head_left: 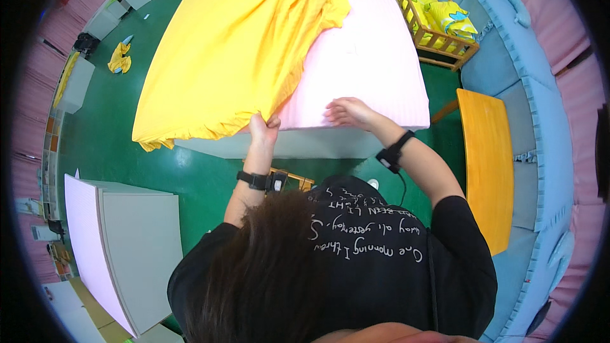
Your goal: The person spreads a yellow fitted sheet over a pink mattress, smooths it out by hand, then picks up another yellow fabric item from the floor and spreads it over the mattress.
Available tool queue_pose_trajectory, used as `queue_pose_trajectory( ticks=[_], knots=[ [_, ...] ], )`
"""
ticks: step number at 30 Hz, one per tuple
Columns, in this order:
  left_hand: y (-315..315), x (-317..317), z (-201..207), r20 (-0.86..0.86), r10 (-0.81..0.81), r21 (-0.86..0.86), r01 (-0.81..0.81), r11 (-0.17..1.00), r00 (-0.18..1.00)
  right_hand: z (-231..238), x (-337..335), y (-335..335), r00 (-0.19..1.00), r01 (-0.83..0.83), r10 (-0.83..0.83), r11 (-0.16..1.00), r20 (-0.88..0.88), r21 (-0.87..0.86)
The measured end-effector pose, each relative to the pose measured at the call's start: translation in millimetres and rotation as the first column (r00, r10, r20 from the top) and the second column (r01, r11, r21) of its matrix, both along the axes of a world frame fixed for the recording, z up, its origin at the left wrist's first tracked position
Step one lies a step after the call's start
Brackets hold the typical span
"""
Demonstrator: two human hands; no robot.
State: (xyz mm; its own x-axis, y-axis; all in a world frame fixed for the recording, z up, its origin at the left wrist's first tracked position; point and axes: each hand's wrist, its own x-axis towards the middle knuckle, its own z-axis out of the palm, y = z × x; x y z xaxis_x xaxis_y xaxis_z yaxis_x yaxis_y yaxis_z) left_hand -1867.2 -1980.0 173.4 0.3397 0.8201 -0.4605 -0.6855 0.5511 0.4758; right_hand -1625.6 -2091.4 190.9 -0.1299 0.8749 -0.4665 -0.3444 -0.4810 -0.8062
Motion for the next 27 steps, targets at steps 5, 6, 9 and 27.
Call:
queue_pose_trajectory(
  ticks=[5, 6, 9, 27],
  knots=[
    [-25, -9, 10, -0.117, -0.051, 0.014, 0.053, 0.999, 0.992, -9, -48, 73, 0.877, 0.014, -0.085, 0.989, -0.474, -0.15],
    [-26, -12, 7, -0.111, -0.059, 0.017, 0.061, 0.998, 0.992, -7, -56, 84, 0.829, 0.044, -0.133, 0.984, -0.543, -0.173],
    [-31, -34, -14, -0.098, -0.04, 0.046, 0.045, 0.998, 0.994, 13, -83, 103, 0.695, 0.194, -0.222, 0.974, -0.684, -0.119],
    [-37, -49, -50, -0.438, -0.11, 0.058, 0.15, 0.987, 0.892, 10, 35, -10, 0.682, 0.711, -0.727, 0.629, -0.087, 0.314]
  ],
)
